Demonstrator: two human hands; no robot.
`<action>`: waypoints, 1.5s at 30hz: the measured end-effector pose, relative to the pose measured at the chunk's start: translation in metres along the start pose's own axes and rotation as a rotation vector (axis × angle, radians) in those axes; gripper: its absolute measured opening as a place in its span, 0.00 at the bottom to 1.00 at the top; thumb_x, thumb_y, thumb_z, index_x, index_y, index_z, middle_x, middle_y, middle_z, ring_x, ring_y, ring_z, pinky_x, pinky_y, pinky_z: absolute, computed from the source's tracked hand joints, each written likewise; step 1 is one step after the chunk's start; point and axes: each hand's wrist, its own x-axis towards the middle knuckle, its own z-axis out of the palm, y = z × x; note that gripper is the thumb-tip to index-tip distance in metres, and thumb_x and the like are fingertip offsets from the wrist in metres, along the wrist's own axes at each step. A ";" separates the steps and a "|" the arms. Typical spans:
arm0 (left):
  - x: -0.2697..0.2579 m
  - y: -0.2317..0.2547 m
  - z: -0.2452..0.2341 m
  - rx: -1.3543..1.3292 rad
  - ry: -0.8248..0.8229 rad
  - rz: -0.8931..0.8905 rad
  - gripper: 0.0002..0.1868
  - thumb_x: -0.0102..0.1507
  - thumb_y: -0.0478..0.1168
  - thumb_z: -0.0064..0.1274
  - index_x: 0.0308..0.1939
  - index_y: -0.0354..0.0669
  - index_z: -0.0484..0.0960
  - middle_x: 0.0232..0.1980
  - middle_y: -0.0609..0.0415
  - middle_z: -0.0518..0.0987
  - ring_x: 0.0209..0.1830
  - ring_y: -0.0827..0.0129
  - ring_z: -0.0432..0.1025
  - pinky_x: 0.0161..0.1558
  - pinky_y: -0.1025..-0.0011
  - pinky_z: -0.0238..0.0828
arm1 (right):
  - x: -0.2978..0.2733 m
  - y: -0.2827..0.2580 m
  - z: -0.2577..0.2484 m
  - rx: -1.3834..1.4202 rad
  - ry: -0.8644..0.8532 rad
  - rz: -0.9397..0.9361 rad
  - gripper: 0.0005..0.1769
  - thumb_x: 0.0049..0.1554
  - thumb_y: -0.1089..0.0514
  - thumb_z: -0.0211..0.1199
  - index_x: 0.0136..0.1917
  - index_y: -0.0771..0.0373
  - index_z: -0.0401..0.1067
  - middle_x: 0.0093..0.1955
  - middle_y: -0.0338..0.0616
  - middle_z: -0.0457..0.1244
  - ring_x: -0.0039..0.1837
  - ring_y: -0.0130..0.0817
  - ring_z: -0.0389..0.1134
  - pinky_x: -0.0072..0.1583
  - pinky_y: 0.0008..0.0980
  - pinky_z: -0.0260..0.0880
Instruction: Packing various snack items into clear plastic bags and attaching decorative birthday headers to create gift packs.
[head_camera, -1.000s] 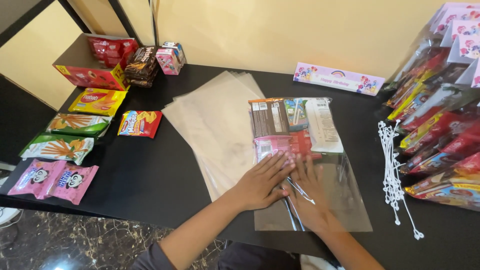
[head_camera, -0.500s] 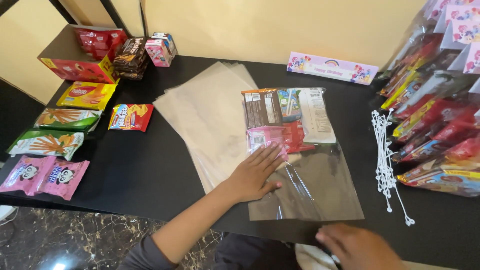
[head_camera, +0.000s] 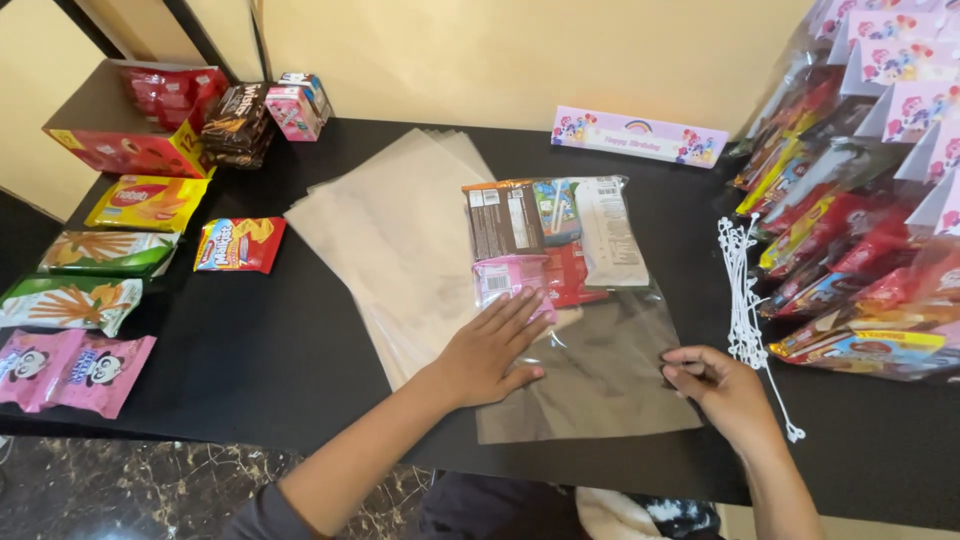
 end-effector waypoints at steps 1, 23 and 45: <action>0.000 0.000 -0.005 -0.027 0.017 0.017 0.41 0.78 0.64 0.30 0.88 0.43 0.54 0.91 0.40 0.50 0.93 0.51 0.39 0.89 0.51 0.29 | 0.003 0.002 -0.004 0.097 -0.025 0.093 0.13 0.58 0.64 0.76 0.57 0.66 0.87 0.46 0.48 0.76 0.42 0.37 0.72 0.53 0.29 0.68; -0.058 0.052 -0.037 -0.055 0.183 0.132 0.19 0.75 0.37 0.59 0.66 0.26 0.80 0.79 0.28 0.69 0.80 0.38 0.66 0.79 0.44 0.64 | -0.023 0.008 -0.032 -0.081 -0.151 0.073 0.10 0.54 0.63 0.81 0.50 0.63 0.95 0.49 0.40 0.83 0.48 0.29 0.78 0.55 0.27 0.71; -0.107 0.074 -0.050 -0.077 0.157 -0.099 0.25 0.71 0.54 0.63 0.59 0.34 0.87 0.65 0.41 0.84 0.73 0.49 0.74 0.76 0.47 0.65 | -0.039 0.034 -0.048 -0.144 -0.219 -0.231 0.19 0.57 0.64 0.72 0.59 0.53 0.94 0.57 0.36 0.77 0.59 0.26 0.76 0.67 0.23 0.64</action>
